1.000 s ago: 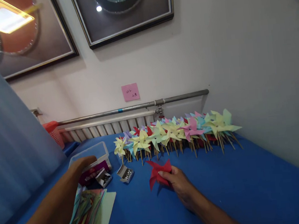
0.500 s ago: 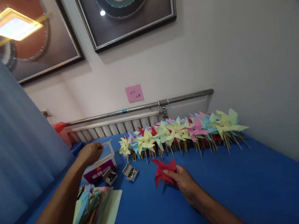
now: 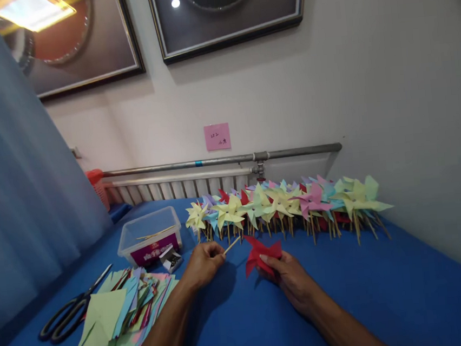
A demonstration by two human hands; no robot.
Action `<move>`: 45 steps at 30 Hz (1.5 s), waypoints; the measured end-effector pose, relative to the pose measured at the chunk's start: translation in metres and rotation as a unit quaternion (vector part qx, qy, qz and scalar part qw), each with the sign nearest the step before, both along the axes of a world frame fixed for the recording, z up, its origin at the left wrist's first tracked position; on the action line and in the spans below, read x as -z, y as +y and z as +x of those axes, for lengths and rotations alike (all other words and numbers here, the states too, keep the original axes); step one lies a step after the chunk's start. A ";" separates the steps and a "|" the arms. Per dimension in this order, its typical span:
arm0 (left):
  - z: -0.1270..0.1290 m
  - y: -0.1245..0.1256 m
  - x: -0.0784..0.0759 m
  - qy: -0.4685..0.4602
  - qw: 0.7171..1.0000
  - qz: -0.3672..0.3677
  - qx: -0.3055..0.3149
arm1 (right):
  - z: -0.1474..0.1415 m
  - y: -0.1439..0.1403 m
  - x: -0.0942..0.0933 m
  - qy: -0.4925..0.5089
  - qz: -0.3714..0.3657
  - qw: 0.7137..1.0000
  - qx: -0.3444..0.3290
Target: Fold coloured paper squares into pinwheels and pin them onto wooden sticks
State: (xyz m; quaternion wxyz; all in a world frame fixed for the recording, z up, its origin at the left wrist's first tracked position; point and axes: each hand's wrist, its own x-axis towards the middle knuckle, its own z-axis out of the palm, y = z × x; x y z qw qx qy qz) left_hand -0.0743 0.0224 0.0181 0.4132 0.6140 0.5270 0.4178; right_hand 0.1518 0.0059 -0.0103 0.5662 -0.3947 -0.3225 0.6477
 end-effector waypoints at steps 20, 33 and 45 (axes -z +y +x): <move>0.026 -0.009 0.017 0.032 0.995 -0.031 0.090 | -0.001 -0.002 0.000 0.007 -0.016 0.999 0.033; 0.029 -0.014 0.007 0.008 0.993 -0.056 0.101 | -0.003 0.002 0.006 -0.013 -0.010 0.999 0.041; 0.029 -0.014 0.006 0.003 0.992 -0.068 0.106 | -0.004 0.006 0.011 -0.010 -0.016 0.998 0.058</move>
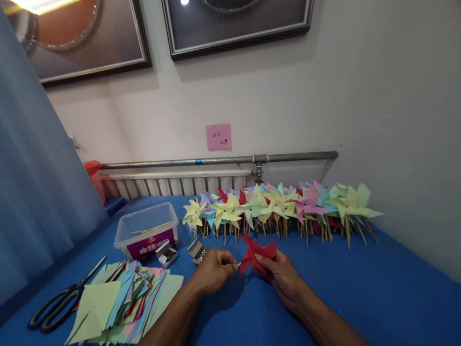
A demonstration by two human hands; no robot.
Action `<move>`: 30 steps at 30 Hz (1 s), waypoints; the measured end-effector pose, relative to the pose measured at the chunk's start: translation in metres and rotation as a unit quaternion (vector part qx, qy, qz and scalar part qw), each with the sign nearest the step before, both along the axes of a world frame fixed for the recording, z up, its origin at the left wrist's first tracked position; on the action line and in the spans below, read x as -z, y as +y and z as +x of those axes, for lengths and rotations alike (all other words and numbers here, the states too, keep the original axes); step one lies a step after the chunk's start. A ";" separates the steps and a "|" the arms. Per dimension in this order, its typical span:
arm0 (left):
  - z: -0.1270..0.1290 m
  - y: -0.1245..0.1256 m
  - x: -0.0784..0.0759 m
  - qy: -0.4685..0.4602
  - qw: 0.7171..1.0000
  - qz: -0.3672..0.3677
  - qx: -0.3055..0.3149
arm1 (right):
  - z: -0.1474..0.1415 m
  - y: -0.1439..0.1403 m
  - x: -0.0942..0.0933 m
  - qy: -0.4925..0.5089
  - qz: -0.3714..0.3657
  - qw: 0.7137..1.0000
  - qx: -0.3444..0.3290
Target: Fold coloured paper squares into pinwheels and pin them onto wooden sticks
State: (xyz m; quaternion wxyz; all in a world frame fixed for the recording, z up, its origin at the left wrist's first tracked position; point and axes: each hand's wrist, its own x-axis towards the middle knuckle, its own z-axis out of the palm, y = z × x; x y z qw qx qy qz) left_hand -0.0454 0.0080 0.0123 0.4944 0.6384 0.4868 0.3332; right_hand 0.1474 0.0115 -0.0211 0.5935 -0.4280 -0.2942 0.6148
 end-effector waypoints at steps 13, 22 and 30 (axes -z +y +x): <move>-0.001 0.002 0.001 0.043 0.999 0.012 -0.005 | 0.000 0.000 0.000 -0.004 -0.001 1.000 0.006; -0.001 -0.001 0.000 0.035 0.999 0.006 0.007 | 0.001 0.004 0.009 -0.011 0.000 1.000 0.005; 0.000 -0.001 0.002 0.032 0.999 0.015 0.001 | 0.001 -0.002 -0.001 -0.006 -0.003 1.000 -0.014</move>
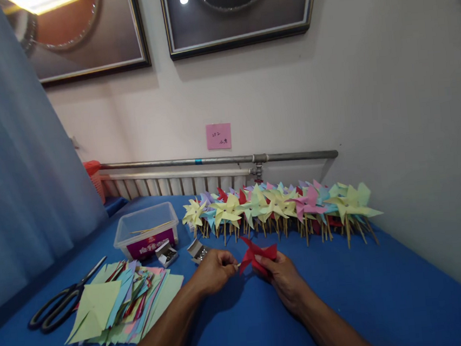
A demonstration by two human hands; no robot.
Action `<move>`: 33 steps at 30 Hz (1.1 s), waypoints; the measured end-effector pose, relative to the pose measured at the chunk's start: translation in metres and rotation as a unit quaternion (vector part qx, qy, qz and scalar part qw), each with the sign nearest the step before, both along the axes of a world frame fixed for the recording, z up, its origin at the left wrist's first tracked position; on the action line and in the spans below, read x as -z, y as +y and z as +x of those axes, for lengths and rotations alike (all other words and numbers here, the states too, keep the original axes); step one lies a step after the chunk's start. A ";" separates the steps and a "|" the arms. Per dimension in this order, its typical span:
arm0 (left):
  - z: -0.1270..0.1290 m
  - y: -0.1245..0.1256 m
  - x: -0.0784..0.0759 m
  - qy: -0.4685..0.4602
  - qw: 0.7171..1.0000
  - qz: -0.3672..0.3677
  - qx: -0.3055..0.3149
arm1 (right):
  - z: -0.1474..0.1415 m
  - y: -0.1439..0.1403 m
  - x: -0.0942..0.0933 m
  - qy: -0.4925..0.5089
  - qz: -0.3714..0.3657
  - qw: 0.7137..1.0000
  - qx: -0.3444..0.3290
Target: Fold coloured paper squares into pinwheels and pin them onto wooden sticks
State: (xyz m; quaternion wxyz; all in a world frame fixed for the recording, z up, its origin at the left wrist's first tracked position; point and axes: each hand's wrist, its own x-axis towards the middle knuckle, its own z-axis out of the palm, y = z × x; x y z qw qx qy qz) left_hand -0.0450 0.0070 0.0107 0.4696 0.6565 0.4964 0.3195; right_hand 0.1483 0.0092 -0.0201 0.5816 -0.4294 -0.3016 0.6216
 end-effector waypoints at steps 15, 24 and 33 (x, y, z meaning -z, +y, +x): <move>-0.001 0.000 0.001 -0.003 1.000 -0.008 -0.009 | 0.001 0.001 0.002 -0.021 0.016 1.000 -0.007; -0.001 0.000 -0.001 -0.001 1.000 -0.009 -0.004 | 0.001 0.005 0.009 -0.021 0.016 1.000 0.000; -0.002 0.000 -0.002 0.009 1.000 -0.003 0.000 | 0.000 -0.004 -0.004 -0.015 0.016 1.000 -0.006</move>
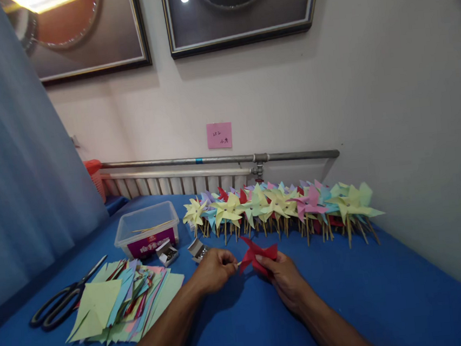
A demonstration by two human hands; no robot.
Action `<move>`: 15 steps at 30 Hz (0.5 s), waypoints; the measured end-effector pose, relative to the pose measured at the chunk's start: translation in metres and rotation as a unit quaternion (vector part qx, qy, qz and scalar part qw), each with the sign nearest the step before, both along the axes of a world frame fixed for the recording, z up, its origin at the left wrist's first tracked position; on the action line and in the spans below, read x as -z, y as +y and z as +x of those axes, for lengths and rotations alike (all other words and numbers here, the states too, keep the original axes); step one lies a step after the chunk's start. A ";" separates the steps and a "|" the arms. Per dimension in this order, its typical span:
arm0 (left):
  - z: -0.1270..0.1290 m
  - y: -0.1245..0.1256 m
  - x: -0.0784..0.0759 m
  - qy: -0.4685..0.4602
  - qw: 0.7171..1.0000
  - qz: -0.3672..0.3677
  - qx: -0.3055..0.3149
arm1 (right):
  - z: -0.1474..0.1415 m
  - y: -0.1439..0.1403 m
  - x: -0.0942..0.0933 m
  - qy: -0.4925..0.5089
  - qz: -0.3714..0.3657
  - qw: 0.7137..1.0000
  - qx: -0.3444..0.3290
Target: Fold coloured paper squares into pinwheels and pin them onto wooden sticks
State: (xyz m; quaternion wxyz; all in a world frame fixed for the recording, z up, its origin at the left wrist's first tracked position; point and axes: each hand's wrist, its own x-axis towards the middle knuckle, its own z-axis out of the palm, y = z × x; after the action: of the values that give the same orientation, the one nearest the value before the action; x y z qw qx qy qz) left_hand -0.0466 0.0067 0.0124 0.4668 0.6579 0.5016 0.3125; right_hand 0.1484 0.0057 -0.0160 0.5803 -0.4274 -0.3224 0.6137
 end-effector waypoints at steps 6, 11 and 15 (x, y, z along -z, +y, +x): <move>0.000 0.000 -0.001 -0.002 1.000 -0.008 -0.002 | 0.000 0.002 0.002 -0.003 -0.006 1.000 0.004; 0.000 -0.001 -0.001 -0.004 1.000 -0.004 0.000 | 0.000 0.003 0.004 -0.010 -0.001 1.000 -0.001; 0.001 -0.001 -0.003 0.003 1.000 0.004 0.000 | 0.000 0.004 0.004 -0.012 -0.009 1.000 0.007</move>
State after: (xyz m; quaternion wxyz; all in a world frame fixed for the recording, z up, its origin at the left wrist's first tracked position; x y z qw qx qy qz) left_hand -0.0460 0.0057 0.0149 0.4626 0.6607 0.5019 0.3122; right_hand 0.1482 0.0093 -0.0199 0.5766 -0.4424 -0.3207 0.6074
